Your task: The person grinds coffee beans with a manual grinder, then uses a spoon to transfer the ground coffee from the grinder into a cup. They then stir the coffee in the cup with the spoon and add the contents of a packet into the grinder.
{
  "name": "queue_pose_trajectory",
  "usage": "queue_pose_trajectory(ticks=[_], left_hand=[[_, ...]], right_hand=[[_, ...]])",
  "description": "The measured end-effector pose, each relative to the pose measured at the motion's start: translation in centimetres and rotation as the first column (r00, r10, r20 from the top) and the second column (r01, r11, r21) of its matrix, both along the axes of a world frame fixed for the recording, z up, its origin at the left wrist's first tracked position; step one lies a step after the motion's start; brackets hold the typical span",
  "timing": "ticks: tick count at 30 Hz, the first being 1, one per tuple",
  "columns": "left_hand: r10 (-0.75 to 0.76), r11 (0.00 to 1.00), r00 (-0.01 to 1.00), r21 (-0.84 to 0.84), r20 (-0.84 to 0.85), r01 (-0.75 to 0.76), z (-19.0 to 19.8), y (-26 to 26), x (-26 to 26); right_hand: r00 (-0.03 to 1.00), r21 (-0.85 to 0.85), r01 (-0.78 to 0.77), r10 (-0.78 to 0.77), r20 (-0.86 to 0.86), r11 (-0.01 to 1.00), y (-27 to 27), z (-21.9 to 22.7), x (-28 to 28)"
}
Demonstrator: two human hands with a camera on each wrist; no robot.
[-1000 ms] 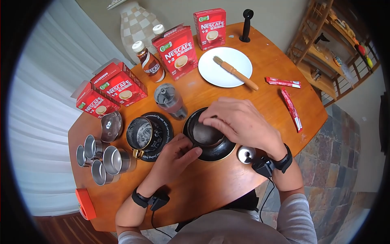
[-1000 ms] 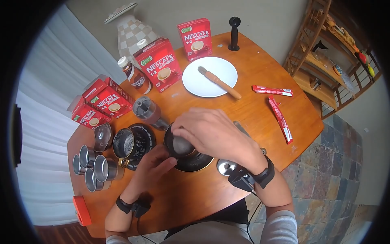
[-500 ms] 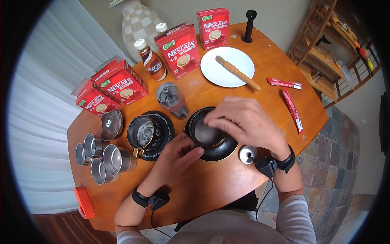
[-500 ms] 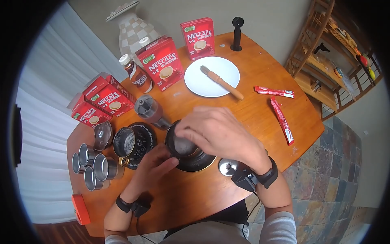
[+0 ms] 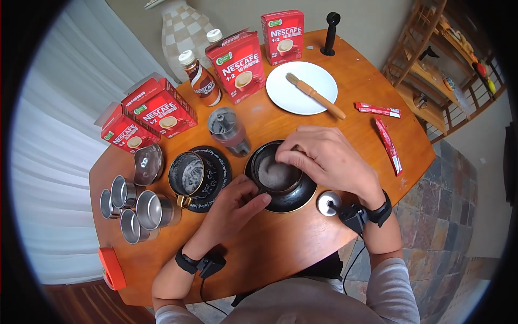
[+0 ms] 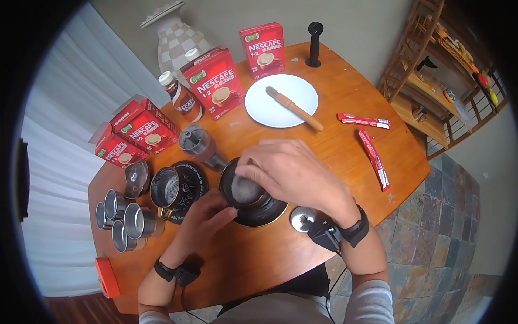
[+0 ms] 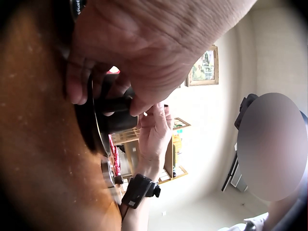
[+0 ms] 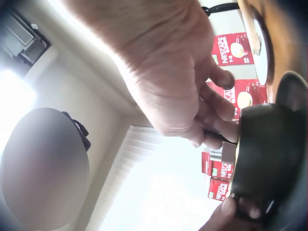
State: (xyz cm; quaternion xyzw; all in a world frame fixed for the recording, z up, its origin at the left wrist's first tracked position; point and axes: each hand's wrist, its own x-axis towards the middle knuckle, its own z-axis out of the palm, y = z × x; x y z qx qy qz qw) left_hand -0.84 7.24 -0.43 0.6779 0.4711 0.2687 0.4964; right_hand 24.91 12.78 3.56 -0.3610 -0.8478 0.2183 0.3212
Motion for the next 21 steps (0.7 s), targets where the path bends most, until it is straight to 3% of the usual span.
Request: queue_pose_trajectory(ticks=[3, 6, 9, 15, 18, 21], left_hand=[[-0.001, 1.0, 1.0, 0.001, -0.004, 0.001, -0.13, 0.07, -0.03], [0.006, 1.0, 1.0, -0.009, 0.011, -0.005, -0.04, 0.05, 0.05], [0.006, 1.0, 1.0, -0.004, -0.004, -0.006, -0.06, 0.02, 0.04], [0.018, 0.999, 1.0, -0.034, 0.005, -0.018, 0.17, 0.0, 0.1], [0.013, 1.0, 1.0, -0.017, -0.004, -0.013, -0.07, 0.02, 0.04], [0.017, 1.0, 1.0, -0.004, 0.002, -0.017, -0.3, 0.03, 0.04]], right_hand=[[0.998, 0.113, 0.057, -0.056, -0.011, 0.992, 0.07, -0.25, -0.33], [1.0, -0.053, -0.02, 0.02, 0.005, 0.998, 0.08, -0.06, 0.07], [0.999, 0.117, 0.05, -0.047, -0.022, 0.992, 0.1, -0.46, -0.45], [1.0, 0.01, 0.0, 0.0, -0.017, 1.0, 0.04, -0.35, -0.37], [1.0, 0.086, 0.027, -0.026, -0.018, 0.996, 0.14, -0.59, -0.52], [0.999, -0.068, -0.04, 0.04, 0.0, 0.997, -0.14, 0.09, -0.23]])
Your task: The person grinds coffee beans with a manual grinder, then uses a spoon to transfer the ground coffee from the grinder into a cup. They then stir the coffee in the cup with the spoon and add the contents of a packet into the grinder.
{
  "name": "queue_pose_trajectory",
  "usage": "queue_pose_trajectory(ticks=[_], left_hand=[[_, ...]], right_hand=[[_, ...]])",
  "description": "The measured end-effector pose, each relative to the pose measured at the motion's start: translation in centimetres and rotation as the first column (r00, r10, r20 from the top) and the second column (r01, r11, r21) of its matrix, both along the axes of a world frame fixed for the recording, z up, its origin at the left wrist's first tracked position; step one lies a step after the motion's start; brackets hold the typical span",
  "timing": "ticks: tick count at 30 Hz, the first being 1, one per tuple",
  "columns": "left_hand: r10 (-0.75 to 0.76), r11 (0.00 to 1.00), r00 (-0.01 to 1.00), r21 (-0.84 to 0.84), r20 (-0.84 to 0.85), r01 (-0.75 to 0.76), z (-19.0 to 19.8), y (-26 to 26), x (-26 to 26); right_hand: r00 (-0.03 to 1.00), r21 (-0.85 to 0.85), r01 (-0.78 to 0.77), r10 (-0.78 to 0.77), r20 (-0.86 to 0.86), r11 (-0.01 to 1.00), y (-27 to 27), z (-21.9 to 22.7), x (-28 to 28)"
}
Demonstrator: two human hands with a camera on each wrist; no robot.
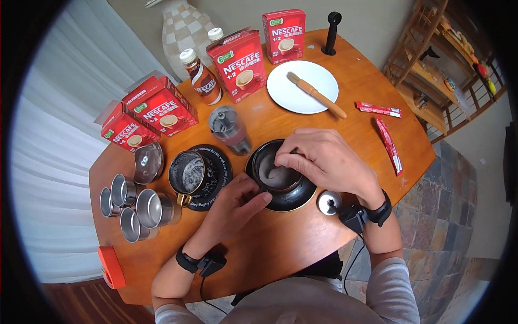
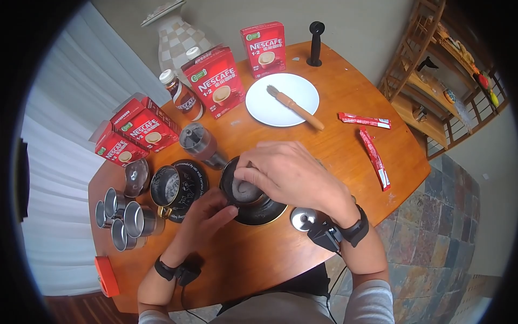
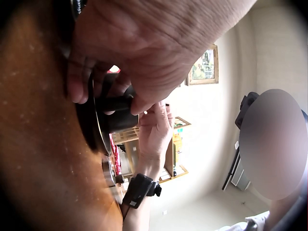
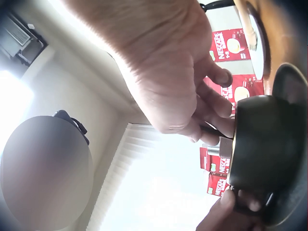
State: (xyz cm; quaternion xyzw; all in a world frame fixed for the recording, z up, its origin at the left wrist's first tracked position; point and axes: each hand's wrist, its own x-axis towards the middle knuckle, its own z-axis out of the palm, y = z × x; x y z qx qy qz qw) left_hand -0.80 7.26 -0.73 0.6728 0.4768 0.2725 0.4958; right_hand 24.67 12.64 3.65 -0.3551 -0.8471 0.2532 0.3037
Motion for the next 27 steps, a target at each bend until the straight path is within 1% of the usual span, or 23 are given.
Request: queue_pose_trajectory(ticks=[3, 6, 9, 12, 15, 18, 21, 24, 27], left_hand=[[0.002, 1.0, 1.0, 0.009, 0.004, -0.002, -0.02, -0.05, 0.02], [-0.004, 1.0, 1.0, -0.004, 0.001, 0.004, -0.02, -0.01, -0.05], [-0.007, 1.0, 1.0, -0.006, -0.003, 0.007, 0.06, 0.0, -0.06], [0.004, 1.0, 1.0, -0.018, 0.004, -0.004, 0.14, -0.06, 0.07], [-0.001, 1.0, 1.0, -0.006, 0.007, 0.001, 0.0, -0.02, -0.01], [-0.006, 1.0, 1.0, -0.006, -0.002, 0.006, 0.2, -0.04, 0.06], [0.001, 1.0, 1.0, -0.015, 0.015, 0.0, 0.02, -0.03, 0.03], [-0.003, 1.0, 1.0, -0.005, 0.004, 0.003, 0.02, -0.03, 0.01], [0.001, 1.0, 1.0, -0.01, 0.001, -0.001, -0.1, -0.03, 0.0]], right_hand=[[0.996, 0.195, 0.088, -0.081, -0.046, 0.977, 0.18, -0.66, -0.5], [0.999, 0.09, 0.045, -0.042, -0.035, 0.995, 0.25, -0.44, 0.07], [0.997, 0.137, 0.061, -0.055, -0.047, 0.989, 0.16, -0.5, -0.14], [0.994, 0.188, 0.106, -0.108, -0.001, 0.976, 0.14, -0.25, -0.12], [0.999, 0.123, 0.052, -0.053, 0.003, 0.991, 0.16, -0.21, 0.19], [0.994, 0.209, 0.109, -0.106, -0.026, 0.972, 0.0, -0.19, -0.29], [0.997, 0.207, 0.075, -0.071, -0.029, 0.975, 0.31, -0.65, -0.08], [0.998, 0.147, 0.052, -0.048, -0.033, 0.988, 0.1, -0.52, -0.21], [0.997, 0.168, 0.07, -0.067, -0.022, 0.983, 0.21, -0.49, -0.5]])
